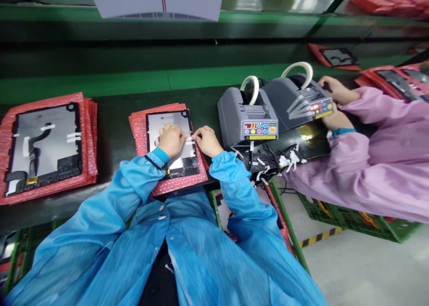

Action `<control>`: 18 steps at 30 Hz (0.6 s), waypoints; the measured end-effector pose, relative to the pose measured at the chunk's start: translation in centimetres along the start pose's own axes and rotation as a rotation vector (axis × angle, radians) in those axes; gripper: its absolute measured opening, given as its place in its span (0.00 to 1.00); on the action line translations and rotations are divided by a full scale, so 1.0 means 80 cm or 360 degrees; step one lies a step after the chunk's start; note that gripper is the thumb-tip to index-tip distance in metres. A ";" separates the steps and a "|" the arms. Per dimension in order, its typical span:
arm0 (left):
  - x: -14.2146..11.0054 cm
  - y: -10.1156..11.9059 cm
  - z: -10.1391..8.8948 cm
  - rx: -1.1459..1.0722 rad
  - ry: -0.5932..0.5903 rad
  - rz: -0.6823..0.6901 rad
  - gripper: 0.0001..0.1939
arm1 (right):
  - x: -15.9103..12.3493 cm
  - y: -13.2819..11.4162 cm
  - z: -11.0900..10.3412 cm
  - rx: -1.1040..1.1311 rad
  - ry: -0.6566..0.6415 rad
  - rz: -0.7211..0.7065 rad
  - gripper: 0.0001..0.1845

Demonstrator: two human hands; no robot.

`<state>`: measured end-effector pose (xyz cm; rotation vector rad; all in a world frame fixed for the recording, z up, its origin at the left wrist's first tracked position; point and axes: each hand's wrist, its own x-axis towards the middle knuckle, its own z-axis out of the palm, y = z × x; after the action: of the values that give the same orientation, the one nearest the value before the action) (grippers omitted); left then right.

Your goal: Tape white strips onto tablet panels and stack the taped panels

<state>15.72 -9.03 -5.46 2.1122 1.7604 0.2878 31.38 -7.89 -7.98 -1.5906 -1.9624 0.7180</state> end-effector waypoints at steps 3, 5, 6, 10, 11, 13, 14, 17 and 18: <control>-0.002 -0.001 0.001 0.0015 0.0012 0.0013 0.12 | -0.001 -0.001 0.001 0.0010 -0.0014 0.0096 0.07; -0.002 -0.001 0.002 0.0015 0.0022 0.0003 0.10 | 0.000 0.001 0.001 0.0076 -0.0004 0.0248 0.10; -0.001 -0.001 0.003 0.0010 0.0036 -0.0010 0.09 | 0.001 0.003 0.001 0.0109 0.0015 0.0334 0.13; 0.003 0.002 0.002 -0.0016 0.0130 -0.0050 0.08 | 0.010 0.004 -0.011 0.0243 -0.0122 0.0628 0.24; 0.002 0.000 -0.001 -0.0022 0.0148 -0.0055 0.08 | 0.012 0.002 -0.016 0.0299 -0.0258 0.0693 0.25; -0.006 -0.011 -0.012 -0.0033 0.0185 -0.0084 0.09 | 0.012 -0.006 -0.024 0.0443 -0.0511 0.0814 0.22; -0.014 -0.021 -0.020 -0.0039 0.0225 -0.0123 0.10 | 0.010 -0.011 -0.027 0.0515 -0.0563 0.0852 0.20; -0.049 -0.065 -0.040 -0.0057 0.0416 -0.0364 0.14 | 0.001 -0.022 -0.023 0.0616 -0.0442 0.0804 0.17; -0.062 -0.081 -0.044 -0.0069 0.0455 -0.0455 0.15 | -0.002 -0.025 -0.019 0.0575 -0.0355 0.0734 0.15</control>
<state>7.50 -12.38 -4.49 1.8286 2.1655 0.5640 31.03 -8.31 -5.54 -1.8009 -1.4911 1.3980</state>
